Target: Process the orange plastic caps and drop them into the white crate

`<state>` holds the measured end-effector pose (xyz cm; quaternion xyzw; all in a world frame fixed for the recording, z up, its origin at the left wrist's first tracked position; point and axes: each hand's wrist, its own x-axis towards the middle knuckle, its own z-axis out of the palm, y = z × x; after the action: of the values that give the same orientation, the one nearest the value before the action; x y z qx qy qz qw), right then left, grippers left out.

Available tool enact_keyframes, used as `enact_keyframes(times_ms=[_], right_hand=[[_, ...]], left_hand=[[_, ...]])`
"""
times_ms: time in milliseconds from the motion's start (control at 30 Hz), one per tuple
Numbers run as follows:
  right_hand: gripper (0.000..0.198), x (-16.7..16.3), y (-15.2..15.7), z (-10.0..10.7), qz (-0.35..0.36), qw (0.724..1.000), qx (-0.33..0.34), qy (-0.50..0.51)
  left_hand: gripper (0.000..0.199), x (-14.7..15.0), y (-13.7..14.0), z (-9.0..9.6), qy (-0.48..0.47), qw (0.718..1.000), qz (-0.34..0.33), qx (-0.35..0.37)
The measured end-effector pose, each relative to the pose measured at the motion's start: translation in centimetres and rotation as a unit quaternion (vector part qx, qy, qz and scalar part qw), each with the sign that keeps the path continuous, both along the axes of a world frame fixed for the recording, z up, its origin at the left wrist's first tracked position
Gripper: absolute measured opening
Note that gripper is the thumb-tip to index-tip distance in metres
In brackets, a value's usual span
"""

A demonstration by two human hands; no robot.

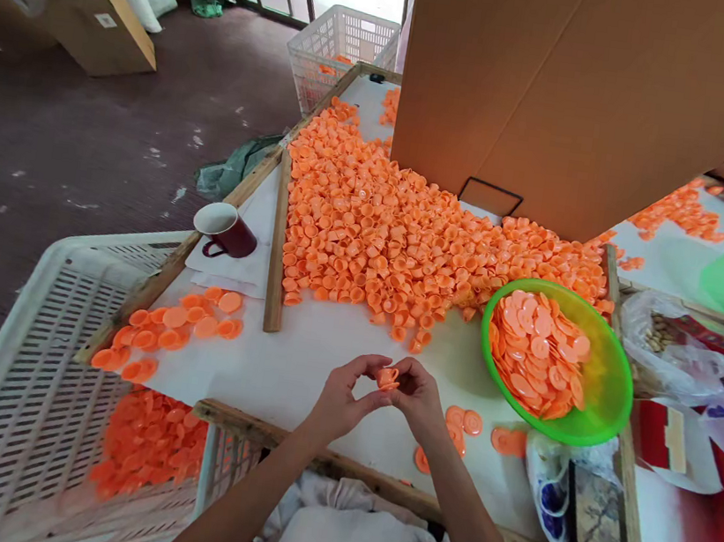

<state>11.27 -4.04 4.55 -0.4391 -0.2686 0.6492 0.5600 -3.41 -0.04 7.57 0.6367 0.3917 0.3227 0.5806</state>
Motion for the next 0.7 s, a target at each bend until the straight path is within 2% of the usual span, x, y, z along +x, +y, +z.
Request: enact_keyframes(times_ms=[167,300,400,500,600,700], right_hand=[[0.036,0.2,-0.1,0.0,0.014,1.000,0.001,-0.001],[0.031,-0.2,-0.2,0.0,0.005,1.000,0.005,-0.024],[0.030,-0.6,-0.2,0.2,-0.028,0.999,-0.007,-0.041],[0.027,-0.8,-0.3,0.2,-0.017,0.999,-0.016,-0.031],[0.026,-0.8,-0.5,-0.5,-0.003,1.000,-0.011,-0.001],[0.025,-1.2,-0.8,-1.5,-0.030,0.999,-0.019,0.004]], left_hand=[[0.038,0.2,-0.3,-0.7,-0.053,0.993,0.024,-0.102],[0.028,0.8,-0.7,-0.6,-0.051,0.992,0.061,-0.096],[0.027,1.1,-0.9,-0.8,-0.056,0.989,0.080,-0.109],[0.029,1.0,-0.9,-1.2,-0.066,0.986,0.088,-0.127],[0.029,0.8,-1.0,-1.5,-0.063,0.985,0.085,-0.136],[0.029,1.0,-1.1,-1.8,-0.061,0.981,0.095,-0.158]])
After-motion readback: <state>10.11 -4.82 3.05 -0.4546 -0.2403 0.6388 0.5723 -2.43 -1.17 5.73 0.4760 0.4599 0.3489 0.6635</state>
